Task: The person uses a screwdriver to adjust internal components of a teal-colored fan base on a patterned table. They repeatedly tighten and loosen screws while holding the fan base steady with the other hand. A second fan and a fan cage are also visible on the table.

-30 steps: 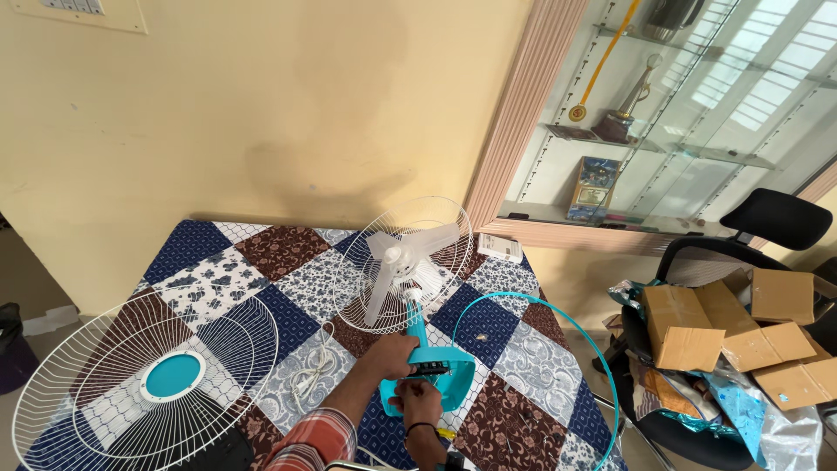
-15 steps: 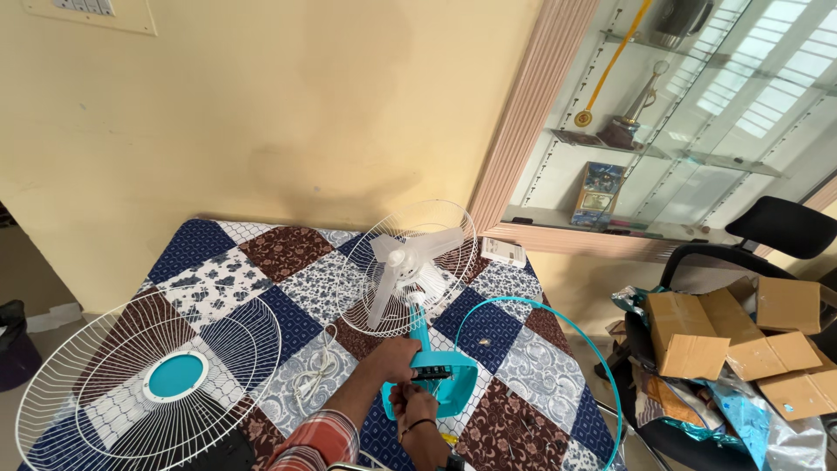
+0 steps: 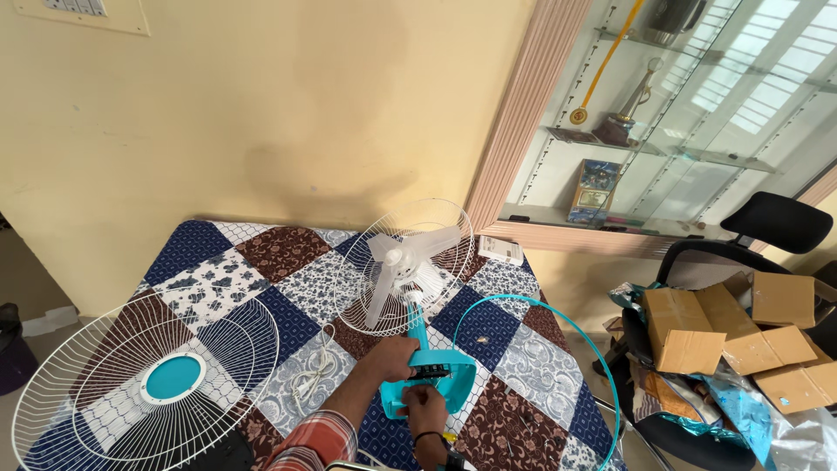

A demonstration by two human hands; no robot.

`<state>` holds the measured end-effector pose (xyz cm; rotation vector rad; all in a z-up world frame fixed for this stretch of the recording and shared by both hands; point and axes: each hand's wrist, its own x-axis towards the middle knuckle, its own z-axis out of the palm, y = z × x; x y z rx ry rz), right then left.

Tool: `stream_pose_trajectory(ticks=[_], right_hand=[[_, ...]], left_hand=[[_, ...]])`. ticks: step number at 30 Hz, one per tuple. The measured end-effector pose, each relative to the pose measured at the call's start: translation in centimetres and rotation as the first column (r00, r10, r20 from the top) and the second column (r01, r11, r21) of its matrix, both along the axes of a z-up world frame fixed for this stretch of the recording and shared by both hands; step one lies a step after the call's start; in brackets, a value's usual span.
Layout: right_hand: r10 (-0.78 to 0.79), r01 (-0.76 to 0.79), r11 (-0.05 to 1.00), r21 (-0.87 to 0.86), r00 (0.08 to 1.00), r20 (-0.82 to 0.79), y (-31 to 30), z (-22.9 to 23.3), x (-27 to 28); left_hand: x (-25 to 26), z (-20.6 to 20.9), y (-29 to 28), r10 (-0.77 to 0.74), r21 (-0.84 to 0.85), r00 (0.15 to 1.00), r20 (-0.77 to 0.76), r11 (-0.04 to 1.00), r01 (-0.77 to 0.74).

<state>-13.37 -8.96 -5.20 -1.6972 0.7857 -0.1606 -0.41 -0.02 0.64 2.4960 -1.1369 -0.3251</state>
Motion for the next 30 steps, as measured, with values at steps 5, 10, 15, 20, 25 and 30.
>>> stream_pose_trajectory(ticks=[5, 10, 15, 20, 25, 30], right_hand=[[0.010, -0.006, 0.991, -0.133, 1.000, 0.027, 0.9, 0.9, 0.8], [-0.048, 0.046, 0.998, 0.046, 0.999, 0.024, 0.9, -0.5, 2.0], [-0.197, 0.034, 0.711, 0.702, 0.968, 0.153, 0.8, -3.2, 3.5], [-0.133, 0.040, 0.667, 0.744, 0.989, 0.066, -0.5, -3.7, 2.6], [-0.103, 0.079, 0.947, 0.310, 0.993, 0.062, -0.9, -2.0, 0.8], [-0.079, 0.080, 0.992, -0.096, 0.997, 0.016, 0.8, 1.1, 0.1]], left_hand=[[-0.1, 0.3, 0.0, 0.020, 0.037, 0.999, -0.048, 0.999, -0.018], [-0.1, 0.3, 0.1, 0.020, -0.001, 0.999, -0.034, 1.000, -0.020], [-0.4, 0.0, 0.5, 0.024, -0.095, 1.000, -0.009, 0.995, -0.025], [-0.4, 0.2, 0.6, 0.019, -0.066, 1.000, -0.009, 0.998, -0.020], [-0.2, 0.1, 0.4, 0.025, -0.033, 1.000, -0.011, 0.999, -0.025], [-0.1, -0.2, 0.4, 0.011, -0.040, 1.000, 0.016, 0.999, -0.010]])
